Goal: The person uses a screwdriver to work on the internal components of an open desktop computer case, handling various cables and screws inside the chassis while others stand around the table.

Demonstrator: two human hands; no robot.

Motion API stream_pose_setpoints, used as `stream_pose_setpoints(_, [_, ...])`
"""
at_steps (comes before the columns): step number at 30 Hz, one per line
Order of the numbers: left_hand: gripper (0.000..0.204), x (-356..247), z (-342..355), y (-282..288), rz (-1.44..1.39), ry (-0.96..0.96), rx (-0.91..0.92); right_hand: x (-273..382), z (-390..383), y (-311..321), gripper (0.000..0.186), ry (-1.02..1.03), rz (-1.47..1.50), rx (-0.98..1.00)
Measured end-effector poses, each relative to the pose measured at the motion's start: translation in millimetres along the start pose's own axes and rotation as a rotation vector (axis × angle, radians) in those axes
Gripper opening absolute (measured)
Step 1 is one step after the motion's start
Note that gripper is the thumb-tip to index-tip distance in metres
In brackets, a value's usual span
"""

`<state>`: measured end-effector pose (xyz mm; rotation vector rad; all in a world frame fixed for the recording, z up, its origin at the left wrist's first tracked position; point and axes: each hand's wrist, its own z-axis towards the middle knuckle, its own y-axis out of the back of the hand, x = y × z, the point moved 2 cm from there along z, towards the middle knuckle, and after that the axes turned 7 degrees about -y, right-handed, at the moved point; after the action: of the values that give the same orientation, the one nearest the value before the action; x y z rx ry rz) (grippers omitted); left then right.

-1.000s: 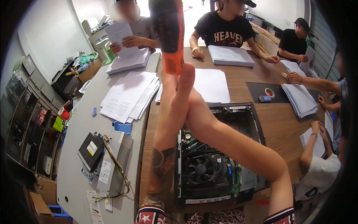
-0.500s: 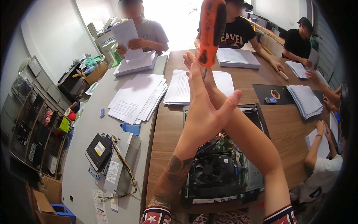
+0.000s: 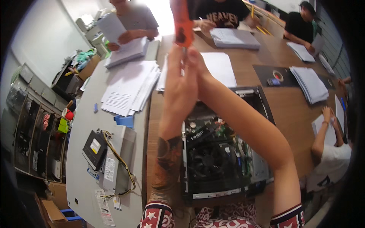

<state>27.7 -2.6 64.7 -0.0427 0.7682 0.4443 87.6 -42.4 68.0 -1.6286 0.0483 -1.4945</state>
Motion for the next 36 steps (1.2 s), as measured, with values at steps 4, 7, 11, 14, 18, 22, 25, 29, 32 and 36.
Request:
stream_pose_setpoints(4, [0.042,-7,5,-4,-0.079,-0.078,0.016,2,1,34,0.041,0.274,-0.585,-0.095])
stream_pose_setpoints(7, [0.047,-15,4,3,-0.068,-0.061,0.005,8,-34,35,0.037,0.224,-0.796,-0.005])
stream_pose_setpoints(11, [0.048,-20,4,-2,-0.098,0.004,-0.024,14,-66,55,0.031,0.167,-0.860,0.214])
stream_pose_setpoints(14, [0.046,-21,2,-3,-0.074,0.076,-0.021,16,-67,55,0.027,0.125,-0.940,0.299])
stream_pose_setpoints(18, [0.050,-11,-2,2,-0.102,0.158,-0.016,0,-58,57,0.020,0.168,-0.984,0.307])
stream_pose_setpoints(22, [0.054,-14,6,-5,-0.026,0.215,0.072,8,-60,68,0.011,0.256,-1.031,0.289])
stream_pose_setpoints(25, [0.055,-28,6,-3,-0.038,0.115,0.057,9,-66,53,0.008,0.302,-0.972,0.309])
stream_pose_setpoints(29, [0.058,-20,4,12,-0.102,0.195,0.119,3,-61,56,0.008,0.297,-1.029,0.303])
stream_pose_setpoints(32, [0.060,-9,6,18,-0.164,0.143,0.069,6,-59,61,0.008,0.294,-0.991,0.262])
stream_pose_setpoints(36, [0.061,-15,12,28,-0.209,0.204,-0.042,26,-60,62,0.007,0.342,-0.959,0.167])
